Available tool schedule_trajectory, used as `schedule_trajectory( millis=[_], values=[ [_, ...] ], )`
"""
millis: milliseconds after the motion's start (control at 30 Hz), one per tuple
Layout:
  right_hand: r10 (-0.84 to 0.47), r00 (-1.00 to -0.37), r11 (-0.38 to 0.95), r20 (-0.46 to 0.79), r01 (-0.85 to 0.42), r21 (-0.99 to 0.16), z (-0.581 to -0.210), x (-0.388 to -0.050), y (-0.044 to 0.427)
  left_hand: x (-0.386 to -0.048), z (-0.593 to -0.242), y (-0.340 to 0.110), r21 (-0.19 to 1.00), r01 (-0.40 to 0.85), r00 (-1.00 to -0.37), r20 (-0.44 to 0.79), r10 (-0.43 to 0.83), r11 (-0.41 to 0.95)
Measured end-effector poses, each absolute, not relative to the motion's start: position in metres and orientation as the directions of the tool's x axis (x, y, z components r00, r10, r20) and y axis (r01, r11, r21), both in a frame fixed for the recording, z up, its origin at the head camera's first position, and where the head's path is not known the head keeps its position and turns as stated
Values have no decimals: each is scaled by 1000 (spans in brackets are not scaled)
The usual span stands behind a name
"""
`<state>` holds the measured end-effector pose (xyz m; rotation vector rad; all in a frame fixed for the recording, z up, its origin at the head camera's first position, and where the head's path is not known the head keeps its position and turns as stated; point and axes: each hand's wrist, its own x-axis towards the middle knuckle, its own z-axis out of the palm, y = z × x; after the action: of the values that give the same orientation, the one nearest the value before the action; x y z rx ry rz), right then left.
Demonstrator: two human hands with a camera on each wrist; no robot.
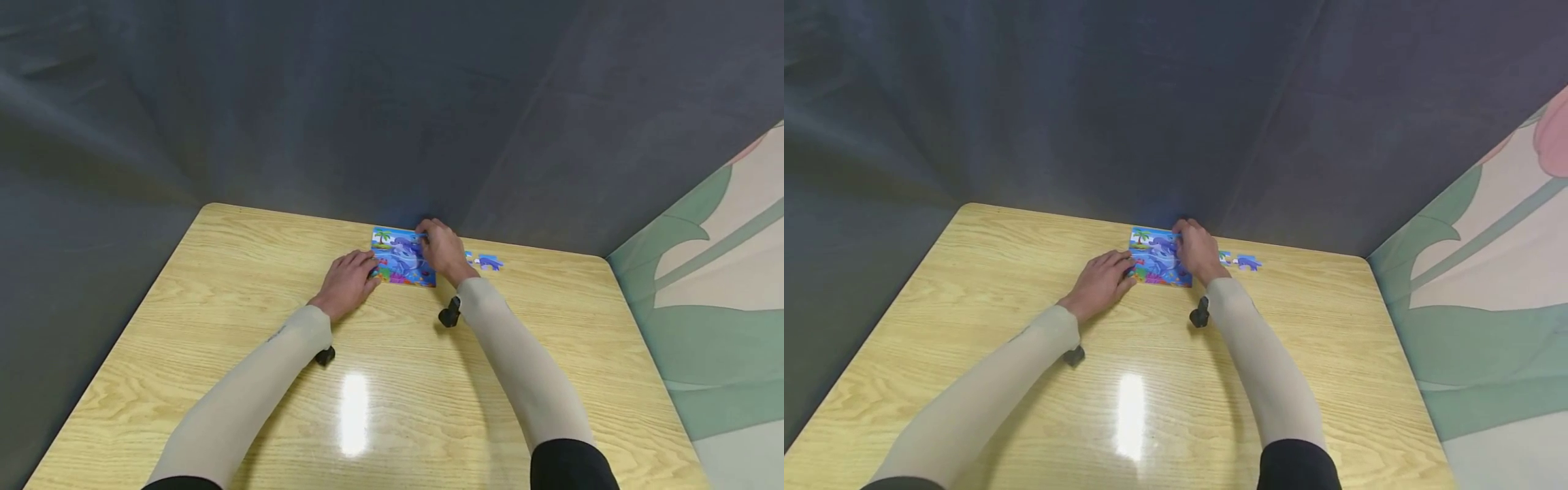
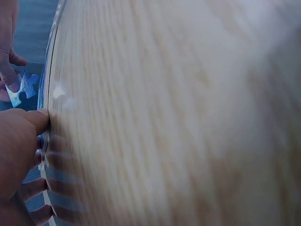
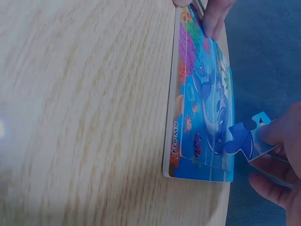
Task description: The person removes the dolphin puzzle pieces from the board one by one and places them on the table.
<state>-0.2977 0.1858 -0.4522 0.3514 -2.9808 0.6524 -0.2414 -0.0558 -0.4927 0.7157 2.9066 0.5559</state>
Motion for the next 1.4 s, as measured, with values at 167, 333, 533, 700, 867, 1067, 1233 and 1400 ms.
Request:
schedule_trajectory(
  millis=[167,333,533,700,867,1067,1233,1400],
  values=[
    [-230,-965,865,126,-263,-428,-447,-289,189,-242,-493,-57,361,434,-885,0,466,825],
    [-243,-960,859,135,-278,-429,-446,-280,195,-243,-493,-57,349,438,-885,4,466,828],
    [-214,-968,851,134,-252,-460,-449,-275,204,-246,-494,-59,352,440,-885,14,466,826],
    [-201,-969,836,143,-246,-491,-454,-270,213,-246,-495,-60,354,442,-884,17,467,824],
    [-179,-974,830,139,-225,-511,-454,-261,224,-244,-496,-60,357,447,-881,20,472,820],
    [-154,-980,825,125,-197,-530,-452,-252,241,-244,-497,-59,360,450,-882,34,471,817],
    [-130,-983,831,126,-177,-528,-453,-244,254,-244,-497,-59,359,453,-880,35,473,816],
    [-114,-986,843,120,-160,-513,-453,-236,266,-243,-498,-59,363,453,-880,36,474,814]
  ],
)
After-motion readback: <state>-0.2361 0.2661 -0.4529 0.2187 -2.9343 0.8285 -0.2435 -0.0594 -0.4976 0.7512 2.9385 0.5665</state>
